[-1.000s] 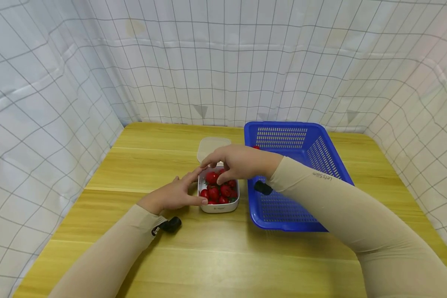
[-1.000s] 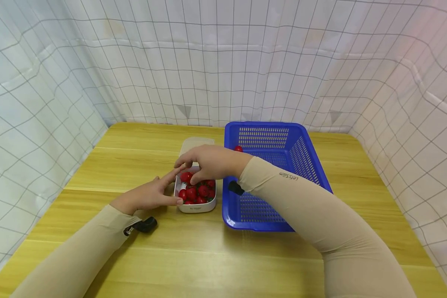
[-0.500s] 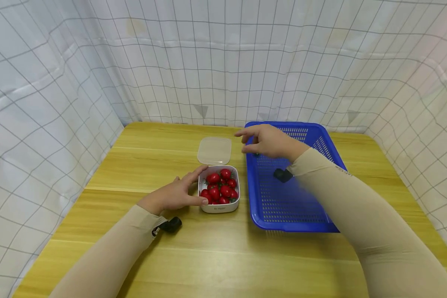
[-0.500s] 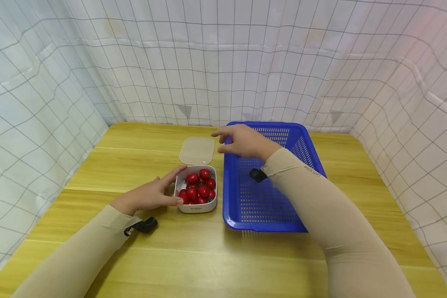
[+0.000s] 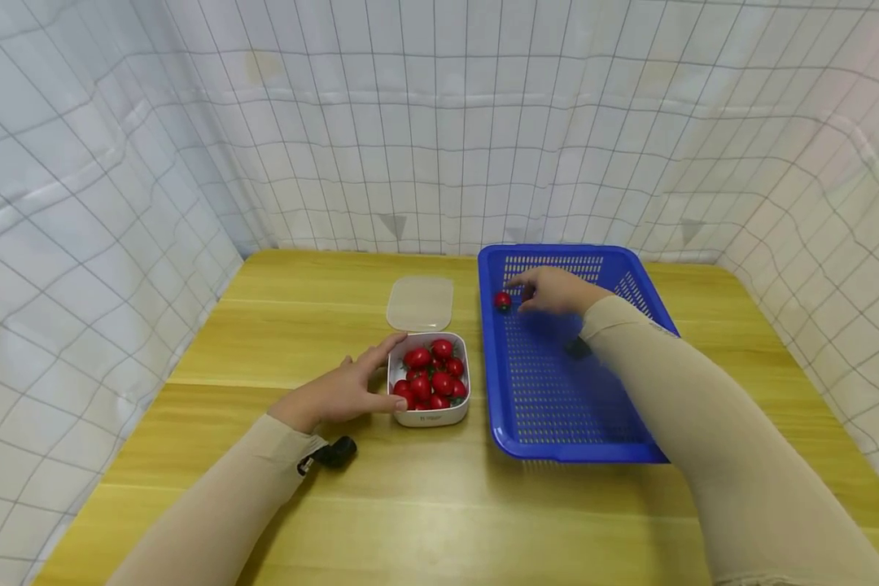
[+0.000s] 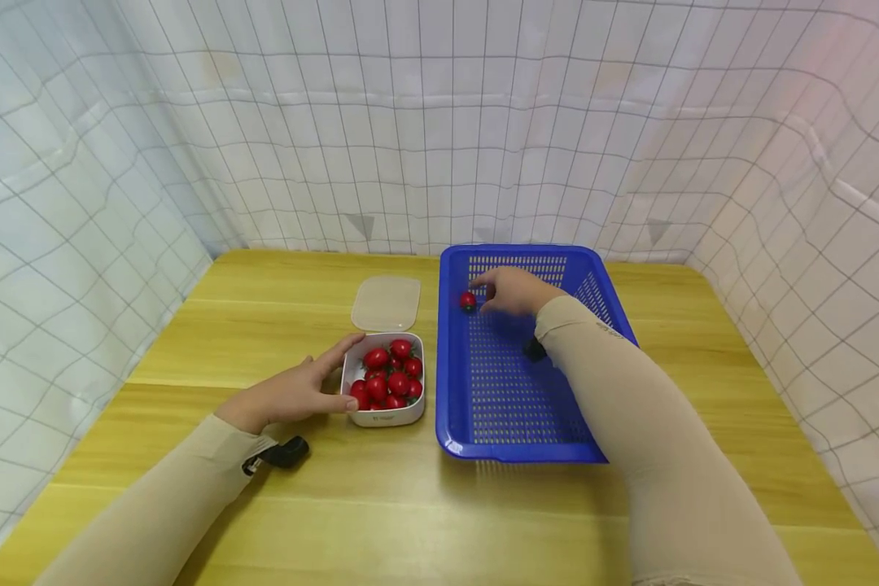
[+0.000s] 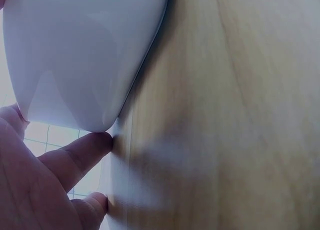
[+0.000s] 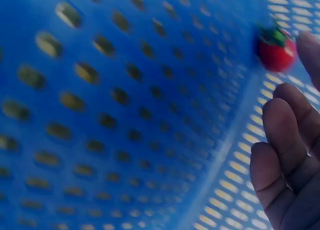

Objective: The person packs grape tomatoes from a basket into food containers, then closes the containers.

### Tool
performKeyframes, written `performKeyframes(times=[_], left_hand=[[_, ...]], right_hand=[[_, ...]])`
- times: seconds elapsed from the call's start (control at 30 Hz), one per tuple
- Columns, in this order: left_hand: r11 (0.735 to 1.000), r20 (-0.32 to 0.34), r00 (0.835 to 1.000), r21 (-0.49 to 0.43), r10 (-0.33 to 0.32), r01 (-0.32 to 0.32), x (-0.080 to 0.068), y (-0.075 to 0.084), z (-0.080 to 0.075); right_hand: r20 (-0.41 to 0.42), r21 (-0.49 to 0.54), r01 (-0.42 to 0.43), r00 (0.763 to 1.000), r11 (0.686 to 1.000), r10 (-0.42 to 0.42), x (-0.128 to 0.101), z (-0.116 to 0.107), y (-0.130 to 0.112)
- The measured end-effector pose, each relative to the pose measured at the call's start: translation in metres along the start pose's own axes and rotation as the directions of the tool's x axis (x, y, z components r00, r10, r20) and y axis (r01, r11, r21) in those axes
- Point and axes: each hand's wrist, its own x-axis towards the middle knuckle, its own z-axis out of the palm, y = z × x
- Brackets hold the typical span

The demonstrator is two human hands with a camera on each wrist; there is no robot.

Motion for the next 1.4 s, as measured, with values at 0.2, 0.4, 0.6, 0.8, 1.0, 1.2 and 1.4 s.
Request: performKeyframes(times=[0.2,0.4,0.6,0.8,1.0,1.2,1.4], left_hand=[[1.000,0.000,1.000,-0.007,-0.003,0.003,-0.002,0.000,0.003],[1.000,-0.001,1.000,-0.007,-0.013,0.013,-0.003,0.000,0.004],[1.000,-0.001,1.000,-0.003,-0.013,0.013,-0.003,0.000,0.003],[1.000,0.002,1.000,-0.019,-0.007,0.007,-0.003,0.001,0.002],[1.000,-0.001,1.000,-0.016,-0.004,0.004,-0.001,0.001,0.001],[1.000,0.004,1.000,-0.021,-0.007,0.007,0.000,0.002,0.000],[1.000,0.003,1.000,-0.001,-0.007,0.007,0.000,0.002,-0.001]], right_hand=[[0.010,-0.027,-0.010,1.000,1.000,0.011,0.009,0.019,-0.002],[-0.036,0.006,-0.032,0.999,0.999,0.032,0.015,0.028,0.001],[-0.022,0.062,-0.029,0.999,0.998,0.030,0.019,0.030,0.008],[-0.005,0.102,-0.037,0.999,0.994,0.038,0.021,0.028,0.011],[-0.006,0.105,-0.059,0.998,0.993,0.060,0.021,0.026,0.010],[-0.011,0.084,-0.051,0.999,0.995,0.052,0.022,0.026,0.009],[-0.014,0.015,-0.015,1.000,1.000,0.015,0.023,0.022,0.007]])
